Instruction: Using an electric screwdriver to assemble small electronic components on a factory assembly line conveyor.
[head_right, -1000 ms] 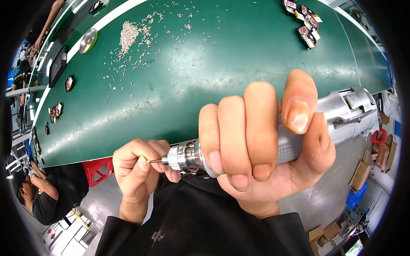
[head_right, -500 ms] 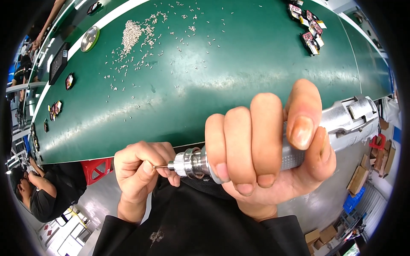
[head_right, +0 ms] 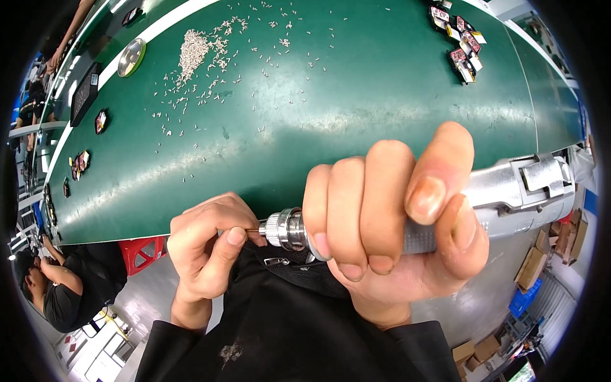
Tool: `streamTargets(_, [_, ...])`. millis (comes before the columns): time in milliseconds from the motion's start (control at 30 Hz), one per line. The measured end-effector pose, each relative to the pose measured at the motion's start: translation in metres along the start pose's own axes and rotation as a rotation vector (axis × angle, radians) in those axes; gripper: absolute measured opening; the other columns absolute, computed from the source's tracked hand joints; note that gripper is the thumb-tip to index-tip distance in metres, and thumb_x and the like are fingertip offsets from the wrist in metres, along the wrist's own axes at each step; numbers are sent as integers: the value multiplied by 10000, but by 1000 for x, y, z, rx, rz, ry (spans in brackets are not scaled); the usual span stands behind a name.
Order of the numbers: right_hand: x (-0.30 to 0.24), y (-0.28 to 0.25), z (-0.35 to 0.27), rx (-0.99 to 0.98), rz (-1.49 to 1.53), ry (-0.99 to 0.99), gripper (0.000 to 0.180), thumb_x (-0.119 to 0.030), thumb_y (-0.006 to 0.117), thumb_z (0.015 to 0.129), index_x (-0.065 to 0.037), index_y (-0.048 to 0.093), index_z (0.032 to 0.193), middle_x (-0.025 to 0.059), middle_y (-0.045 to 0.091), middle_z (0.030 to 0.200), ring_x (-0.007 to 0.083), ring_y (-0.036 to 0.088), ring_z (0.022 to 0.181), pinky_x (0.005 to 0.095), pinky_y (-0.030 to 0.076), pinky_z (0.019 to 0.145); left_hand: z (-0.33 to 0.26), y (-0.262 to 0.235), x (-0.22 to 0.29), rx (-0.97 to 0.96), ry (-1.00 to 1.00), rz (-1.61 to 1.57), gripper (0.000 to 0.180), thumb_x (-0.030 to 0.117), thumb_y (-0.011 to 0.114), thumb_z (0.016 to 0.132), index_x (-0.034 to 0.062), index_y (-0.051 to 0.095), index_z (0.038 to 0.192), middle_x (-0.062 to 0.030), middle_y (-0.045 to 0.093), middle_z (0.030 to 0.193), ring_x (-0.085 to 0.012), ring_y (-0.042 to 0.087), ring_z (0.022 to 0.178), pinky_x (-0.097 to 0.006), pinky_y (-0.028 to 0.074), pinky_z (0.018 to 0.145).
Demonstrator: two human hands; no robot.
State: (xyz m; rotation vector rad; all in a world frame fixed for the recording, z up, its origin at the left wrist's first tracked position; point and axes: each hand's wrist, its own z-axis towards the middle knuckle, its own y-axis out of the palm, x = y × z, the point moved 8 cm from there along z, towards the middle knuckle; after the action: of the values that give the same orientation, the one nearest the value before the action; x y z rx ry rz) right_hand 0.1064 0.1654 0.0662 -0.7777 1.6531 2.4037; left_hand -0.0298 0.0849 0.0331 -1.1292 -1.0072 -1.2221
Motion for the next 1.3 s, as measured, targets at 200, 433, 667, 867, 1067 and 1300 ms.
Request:
streamTargets(200, [5,-11,4,19,49,6,134,-193,489,926,-66,460,897,-8,400,521,100,385,415,277,368,524,4,1,-3,14,52,100,32,-49,595,785,-42,576,761,-108,587,659,-208,563,570,-292,453,535])
streamTargets(433, [0,-37,2,202,102,-69,144,-205,437,936,-72,465,888,-10,363,508,102,363,408,289,375,510,23,-71,7,258,48,263,406,288,485,939,-74,583,1094,-114,641,779,-148,573,691,-261,451,646])
streamTargets(667, [15,-70,-13,372,129,-25,121,-185,454,915,-87,430,849,1,357,497,106,368,402,279,377,493,123,-223,5,508,126,1065,261,26,568,839,-21,555,1095,-160,595,1032,-277,594,926,-352,483,772])
streamTargets(867, [13,-73,-9,267,163,-30,100,-168,461,904,-85,439,853,12,373,506,122,386,405,305,388,506,204,-332,-53,497,-172,1407,492,219,669,778,-24,509,1175,-264,543,1111,-410,503,1066,-450,410,946])
streamTargets(1067, [18,-71,-8,253,170,48,86,-162,470,881,-85,445,851,21,383,503,131,403,414,310,387,513,214,-347,-79,579,-136,1431,335,167,649,757,-46,580,1007,-234,658,895,-397,625,880,-456,484,827])
streamTargets(1300, [11,-71,-13,226,156,48,114,-197,497,905,-95,468,865,8,383,522,119,397,434,295,386,530,212,-304,-54,490,-25,1249,288,69,605,793,-34,580,1061,-221,656,951,-366,635,921,-411,491,838])
